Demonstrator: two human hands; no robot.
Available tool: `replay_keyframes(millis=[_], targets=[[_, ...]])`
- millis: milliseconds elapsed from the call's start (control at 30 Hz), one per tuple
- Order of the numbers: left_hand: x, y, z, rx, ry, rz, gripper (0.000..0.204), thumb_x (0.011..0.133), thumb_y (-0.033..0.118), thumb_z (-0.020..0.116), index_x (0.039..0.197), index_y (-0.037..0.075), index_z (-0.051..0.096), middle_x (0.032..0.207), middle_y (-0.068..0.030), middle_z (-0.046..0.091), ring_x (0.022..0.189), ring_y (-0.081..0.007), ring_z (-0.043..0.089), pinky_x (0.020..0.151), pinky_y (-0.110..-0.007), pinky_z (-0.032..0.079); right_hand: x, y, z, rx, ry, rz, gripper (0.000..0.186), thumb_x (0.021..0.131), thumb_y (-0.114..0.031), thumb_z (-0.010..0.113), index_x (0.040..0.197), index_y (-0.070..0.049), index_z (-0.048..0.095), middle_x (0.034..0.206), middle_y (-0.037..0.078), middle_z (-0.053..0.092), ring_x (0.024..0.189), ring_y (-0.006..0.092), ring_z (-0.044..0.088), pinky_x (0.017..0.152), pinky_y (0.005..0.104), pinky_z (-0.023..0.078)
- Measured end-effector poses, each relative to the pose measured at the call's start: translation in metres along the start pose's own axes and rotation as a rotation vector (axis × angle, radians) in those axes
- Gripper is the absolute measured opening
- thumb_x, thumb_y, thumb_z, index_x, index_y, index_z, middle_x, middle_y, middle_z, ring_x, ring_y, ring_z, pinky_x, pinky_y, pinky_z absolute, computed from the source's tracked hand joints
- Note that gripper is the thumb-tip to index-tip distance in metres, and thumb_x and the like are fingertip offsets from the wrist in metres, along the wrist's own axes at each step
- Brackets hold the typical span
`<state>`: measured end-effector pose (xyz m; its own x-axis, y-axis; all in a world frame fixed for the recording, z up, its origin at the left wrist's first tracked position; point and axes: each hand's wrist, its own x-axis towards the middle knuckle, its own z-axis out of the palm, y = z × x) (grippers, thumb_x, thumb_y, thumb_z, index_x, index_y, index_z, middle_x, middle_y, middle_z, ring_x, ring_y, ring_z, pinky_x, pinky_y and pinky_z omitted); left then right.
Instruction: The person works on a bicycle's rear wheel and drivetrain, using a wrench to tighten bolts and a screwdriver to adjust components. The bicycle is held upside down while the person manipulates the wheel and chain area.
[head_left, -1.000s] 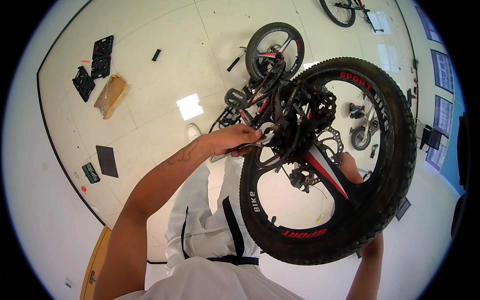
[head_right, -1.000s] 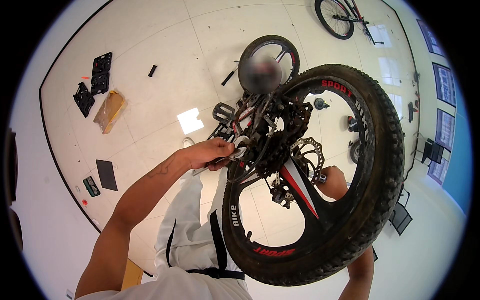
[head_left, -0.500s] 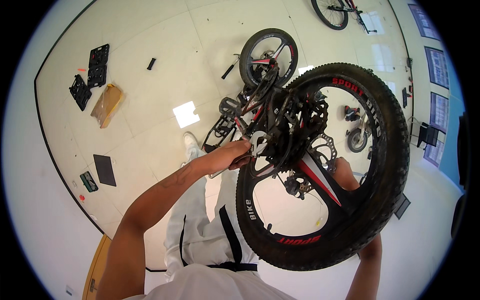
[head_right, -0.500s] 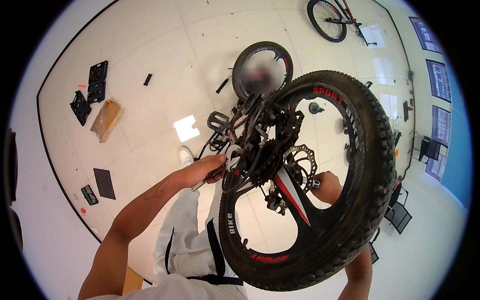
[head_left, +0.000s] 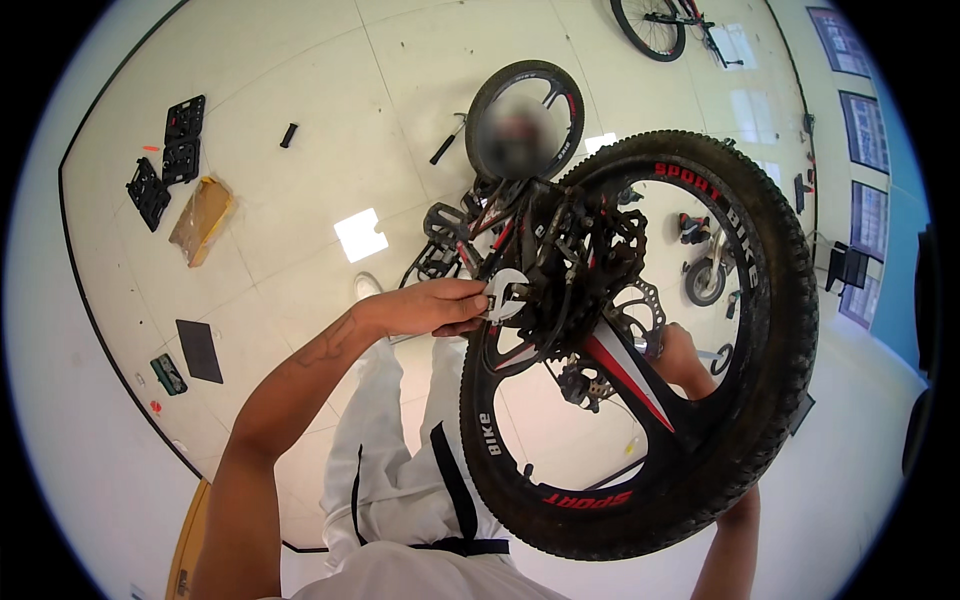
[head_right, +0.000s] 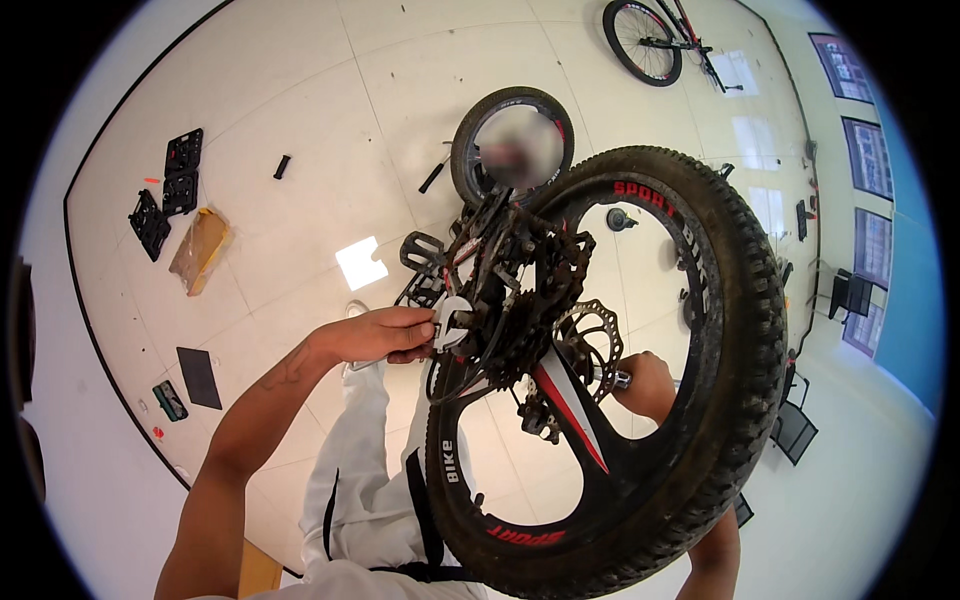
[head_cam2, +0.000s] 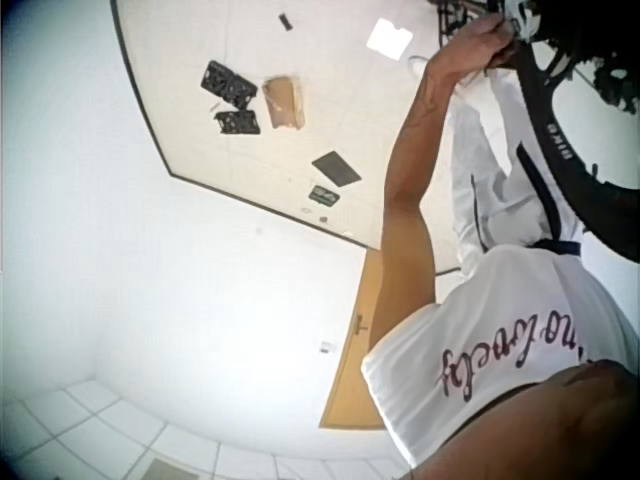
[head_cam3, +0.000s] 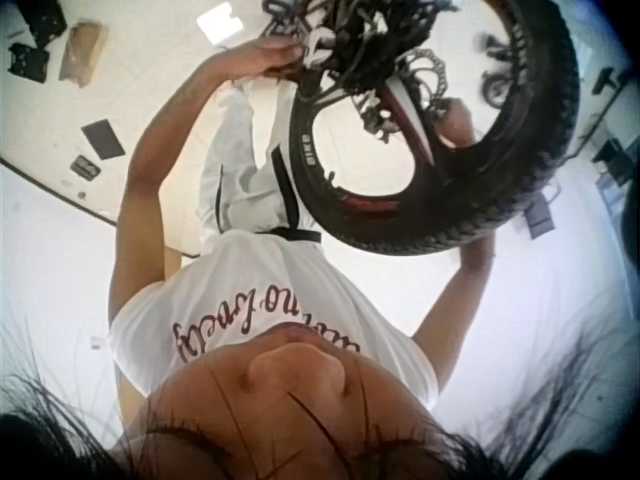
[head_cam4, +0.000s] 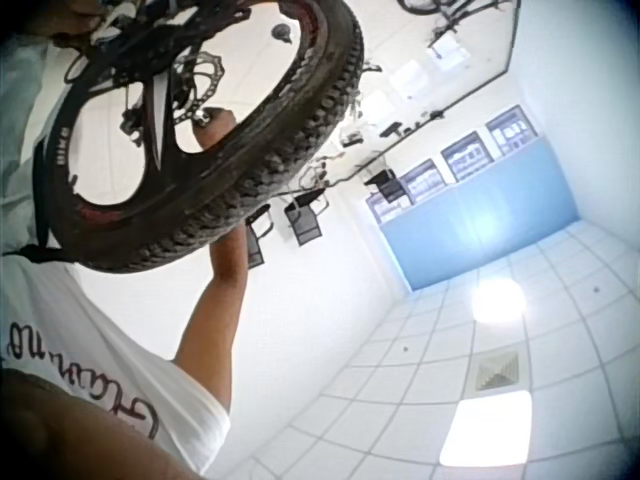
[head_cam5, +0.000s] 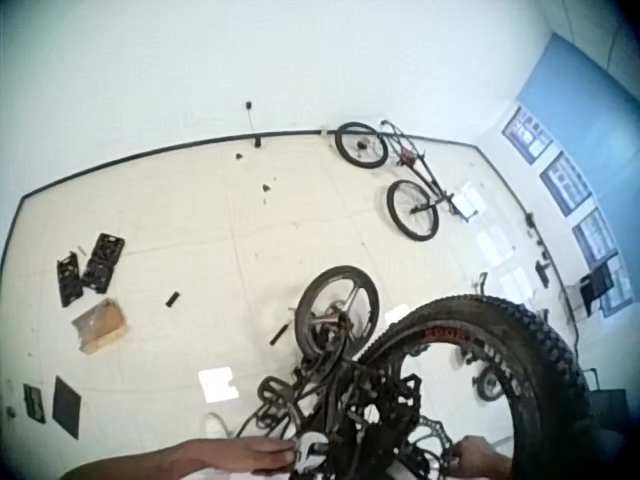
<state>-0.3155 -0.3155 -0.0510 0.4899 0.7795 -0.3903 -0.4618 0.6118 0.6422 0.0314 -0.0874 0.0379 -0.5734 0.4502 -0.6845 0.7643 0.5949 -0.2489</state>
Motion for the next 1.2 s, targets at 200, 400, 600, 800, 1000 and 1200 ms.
replay_keyframes(millis=[200, 400, 600, 800, 1000, 1200], targets=[[0.005, 0.008, 0.004, -0.042, -0.002, -0.055, 0.038, 0.104, 0.042, 0.041, 0.088, 0.008, 0.047, 0.077, 0.0005, 0.043, 0.065, -0.008, 0.037, 0.056, -0.023, 0.034, 0.001, -0.006, -0.005, -0.067, -0.041, 0.03, 0.011, 0.069, -0.016, 0.068, 0.073, -0.006, 0.071, 0.064, 0.018, 0.062, 0.064, 0.0403, 0.061, 0.06, 0.046, 0.049], [0.001, 0.0, 0.01, -0.074, 0.059, -0.051, 0.039, 0.104, 0.042, 0.04, 0.085, 0.009, 0.044, 0.075, 0.0, 0.044, 0.064, -0.0087, 0.038, 0.056, -0.024, 0.035, 0.002, -0.011, -0.01, -0.068, -0.058, 0.004, 0.011, 0.069, -0.017, 0.067, 0.072, -0.007, 0.07, 0.064, 0.018, 0.062, 0.063, 0.0407, 0.06, 0.06, 0.0465, 0.048], [0.004, -0.004, 0.008, -0.021, 0.069, -0.057, 0.047, 0.103, 0.046, 0.043, 0.074, 0.009, 0.046, 0.065, 0.0006, 0.047, 0.057, -0.0081, 0.042, 0.052, -0.025, 0.034, 0.002, -0.006, -0.007, -0.056, -0.061, 0.018, 0.011, 0.068, -0.016, 0.067, 0.069, -0.006, 0.068, 0.064, 0.019, 0.061, 0.064, 0.0408, 0.06, 0.06, 0.0472, 0.048], [0.006, -0.003, 0.023, -0.22, 0.149, -0.143, 0.059, 0.097, 0.055, 0.05, 0.061, 0.009, 0.047, 0.052, -0.001, 0.043, 0.044, -0.009, 0.038, 0.042, -0.026, 0.03, 0.003, 0.006, 0.002, -0.064, -0.031, 0.014, 0.013, 0.065, -0.016, 0.069, 0.064, -0.004, 0.065, 0.063, 0.019, 0.06, 0.063, 0.0415, 0.059, 0.059, 0.0474, 0.047], [0.003, -0.003, 0.032, -0.213, 0.154, -0.362, 0.072, 0.089, 0.073, 0.042, 0.054, 0.011, 0.042, 0.05, -0.0017, 0.04, 0.043, -0.0119, 0.039, 0.042, -0.028, 0.03, 0.003, 0.008, 0.004, -0.063, -0.018, 0.022, 0.015, 0.065, -0.017, 0.07, 0.064, -0.004, 0.065, 0.062, 0.019, 0.06, 0.063, 0.0414, 0.058, 0.059, 0.0473, 0.047], [0.0, -0.015, 0.034, -0.387, 0.029, -0.323, 0.072, 0.092, 0.074, 0.031, 0.072, 0.009, 0.054, 0.054, 0.0004, 0.034, 0.047, -0.0126, 0.031, 0.046, -0.028, 0.026, 0.003, -0.005, -0.004, -0.078, -0.022, 0.02, 0.011, 0.068, -0.018, 0.069, 0.07, -0.007, 0.07, 0.063, 0.017, 0.062, 0.062, 0.0399, 0.06, 0.058, 0.0469, 0.048]])
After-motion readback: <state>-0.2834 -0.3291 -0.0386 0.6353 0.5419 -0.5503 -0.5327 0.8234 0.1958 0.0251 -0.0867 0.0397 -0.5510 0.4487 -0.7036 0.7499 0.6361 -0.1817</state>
